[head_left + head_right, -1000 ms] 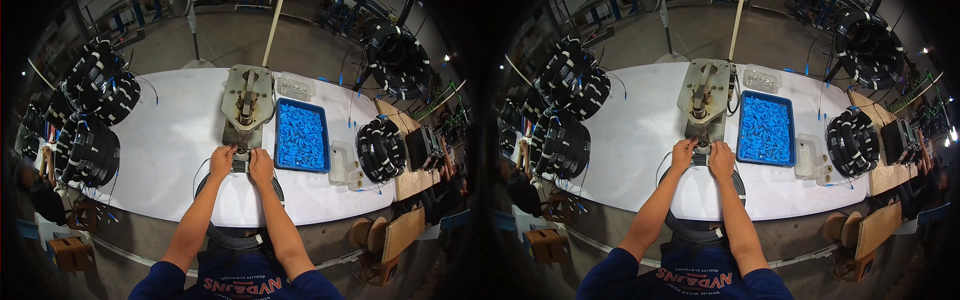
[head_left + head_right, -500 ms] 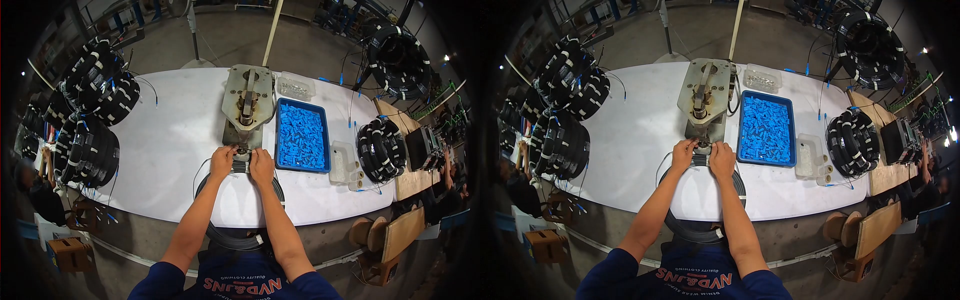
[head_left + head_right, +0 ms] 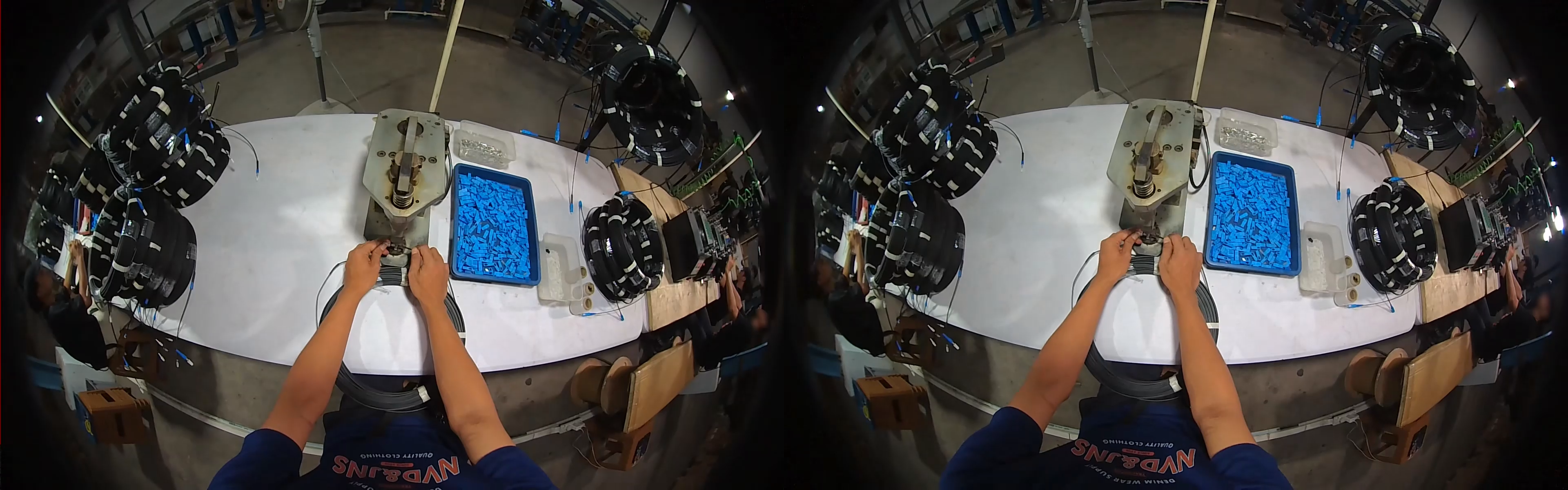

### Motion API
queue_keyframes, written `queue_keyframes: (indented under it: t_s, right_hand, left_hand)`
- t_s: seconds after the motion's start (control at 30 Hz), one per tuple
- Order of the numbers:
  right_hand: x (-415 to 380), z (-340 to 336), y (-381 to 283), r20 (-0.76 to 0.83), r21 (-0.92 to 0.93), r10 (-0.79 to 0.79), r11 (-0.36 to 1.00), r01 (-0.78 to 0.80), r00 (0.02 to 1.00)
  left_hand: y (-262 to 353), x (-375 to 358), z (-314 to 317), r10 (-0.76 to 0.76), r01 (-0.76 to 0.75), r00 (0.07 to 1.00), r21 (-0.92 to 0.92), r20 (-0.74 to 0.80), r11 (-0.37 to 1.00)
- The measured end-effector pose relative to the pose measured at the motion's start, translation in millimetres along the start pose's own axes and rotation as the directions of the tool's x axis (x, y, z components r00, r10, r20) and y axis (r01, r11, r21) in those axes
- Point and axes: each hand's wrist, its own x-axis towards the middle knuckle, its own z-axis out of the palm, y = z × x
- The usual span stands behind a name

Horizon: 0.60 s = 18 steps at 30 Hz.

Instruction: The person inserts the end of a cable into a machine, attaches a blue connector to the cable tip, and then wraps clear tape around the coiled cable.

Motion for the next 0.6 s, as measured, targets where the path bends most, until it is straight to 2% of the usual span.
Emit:
queue_keyframes:
  t_s: [0.1,0.4,0.53,0.6]
  right_hand:
    - [-1,-1,0,-0.009,-0.003,-0.009,1.000,0.008,1.000]
    - [-1,0,0,0.000,-0.038,0.001,0.999,-0.001,1.000]
    - [-1,1,1,-0.003,-0.047,0.011,0.999,-0.011,1.000]
    - [0,1,1,-0.009,-0.027,-0.004,1.000,0.004,1.000]
  left_hand:
    - [5,0,-3,-0.062,0.063,0.997,-0.009,0.036,0.998]
    - [17,-1,-6,-0.047,0.049,0.998,-0.070,0.029,0.996]
    - [18,-2,-9,-0.110,0.112,0.993,-0.042,0.051,0.993]
    - [14,0,-7,-0.024,0.024,1.000,-0.026,0.015,0.999]
